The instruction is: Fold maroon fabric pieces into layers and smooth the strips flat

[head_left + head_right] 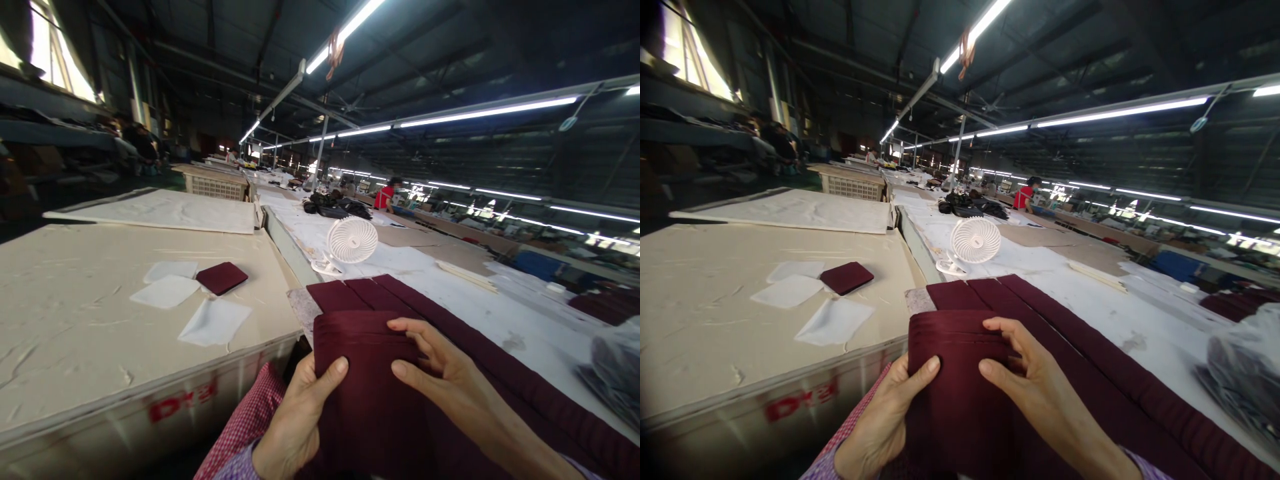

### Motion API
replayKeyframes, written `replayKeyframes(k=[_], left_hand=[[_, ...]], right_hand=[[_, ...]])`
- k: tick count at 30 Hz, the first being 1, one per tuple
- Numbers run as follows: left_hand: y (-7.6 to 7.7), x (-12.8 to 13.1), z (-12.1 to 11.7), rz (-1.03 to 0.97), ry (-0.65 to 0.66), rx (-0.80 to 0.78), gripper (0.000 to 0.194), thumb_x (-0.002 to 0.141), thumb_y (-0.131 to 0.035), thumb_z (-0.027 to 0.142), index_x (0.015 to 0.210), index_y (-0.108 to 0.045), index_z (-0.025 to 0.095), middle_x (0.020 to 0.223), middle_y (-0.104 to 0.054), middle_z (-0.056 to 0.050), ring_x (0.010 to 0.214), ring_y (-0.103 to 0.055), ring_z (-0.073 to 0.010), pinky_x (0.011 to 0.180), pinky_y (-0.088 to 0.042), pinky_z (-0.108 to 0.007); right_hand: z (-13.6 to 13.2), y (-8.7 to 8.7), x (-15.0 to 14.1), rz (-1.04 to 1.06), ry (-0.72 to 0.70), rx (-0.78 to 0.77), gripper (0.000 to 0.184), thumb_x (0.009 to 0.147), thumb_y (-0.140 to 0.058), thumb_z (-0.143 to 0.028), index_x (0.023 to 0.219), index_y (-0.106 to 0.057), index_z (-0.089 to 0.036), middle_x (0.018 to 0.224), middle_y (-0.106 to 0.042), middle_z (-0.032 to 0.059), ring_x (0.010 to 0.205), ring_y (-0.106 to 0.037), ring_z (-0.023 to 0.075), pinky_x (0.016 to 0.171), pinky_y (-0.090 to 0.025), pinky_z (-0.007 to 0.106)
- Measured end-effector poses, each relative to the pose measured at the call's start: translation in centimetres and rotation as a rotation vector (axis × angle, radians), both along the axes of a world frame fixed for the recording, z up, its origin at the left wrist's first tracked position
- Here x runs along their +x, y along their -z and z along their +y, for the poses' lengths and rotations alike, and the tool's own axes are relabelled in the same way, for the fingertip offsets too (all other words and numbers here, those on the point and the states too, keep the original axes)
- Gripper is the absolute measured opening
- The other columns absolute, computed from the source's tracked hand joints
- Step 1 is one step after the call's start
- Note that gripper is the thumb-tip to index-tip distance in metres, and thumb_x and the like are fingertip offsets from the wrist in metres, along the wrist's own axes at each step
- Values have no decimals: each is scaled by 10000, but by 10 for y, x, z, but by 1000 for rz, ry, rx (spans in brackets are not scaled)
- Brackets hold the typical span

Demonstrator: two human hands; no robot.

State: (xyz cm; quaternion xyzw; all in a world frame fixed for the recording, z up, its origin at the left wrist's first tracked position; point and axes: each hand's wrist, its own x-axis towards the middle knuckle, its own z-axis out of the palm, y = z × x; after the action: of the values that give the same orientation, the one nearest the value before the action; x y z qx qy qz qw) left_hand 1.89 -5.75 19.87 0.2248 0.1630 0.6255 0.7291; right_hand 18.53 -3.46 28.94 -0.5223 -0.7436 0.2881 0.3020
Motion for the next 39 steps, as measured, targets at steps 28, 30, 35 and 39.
replayKeyframes(k=[28,30,35,39], left_hand=[[1,-3,2,20,-7,22,205,780,-676,190,982,-697,165,916,-730,-79,903,-669,-219,871,-492,-349],[0,-2,1,26,-10,18,193,777,-680,195,965,-700,155,908,-730,-85,898,-670,-220,873,-492,-352],[1,0,1,19,-11,36,195,758,-697,173,952,-694,157,924,-728,-84,885,-674,-212,874,-492,-352],[3,1,2,8,0,47,183,755,-698,174,936,-690,146,923,-728,-92,874,-676,-215,866,-498,-356]], right_hand=[[-3,-4,-8,187,-104,-217,345,778,-639,-406,1050,-604,-198,1006,-668,46,854,-637,203,777,-536,309],[-3,-2,-9,207,-110,-262,303,783,-641,-397,1000,-638,-186,959,-685,40,800,-642,197,760,-538,311],[3,4,-6,223,-80,-259,290,771,-662,-380,987,-650,-186,934,-698,35,841,-647,221,756,-535,315],[5,5,-5,197,-84,-250,287,776,-650,-383,970,-633,-172,956,-691,51,891,-638,242,741,-532,313]])
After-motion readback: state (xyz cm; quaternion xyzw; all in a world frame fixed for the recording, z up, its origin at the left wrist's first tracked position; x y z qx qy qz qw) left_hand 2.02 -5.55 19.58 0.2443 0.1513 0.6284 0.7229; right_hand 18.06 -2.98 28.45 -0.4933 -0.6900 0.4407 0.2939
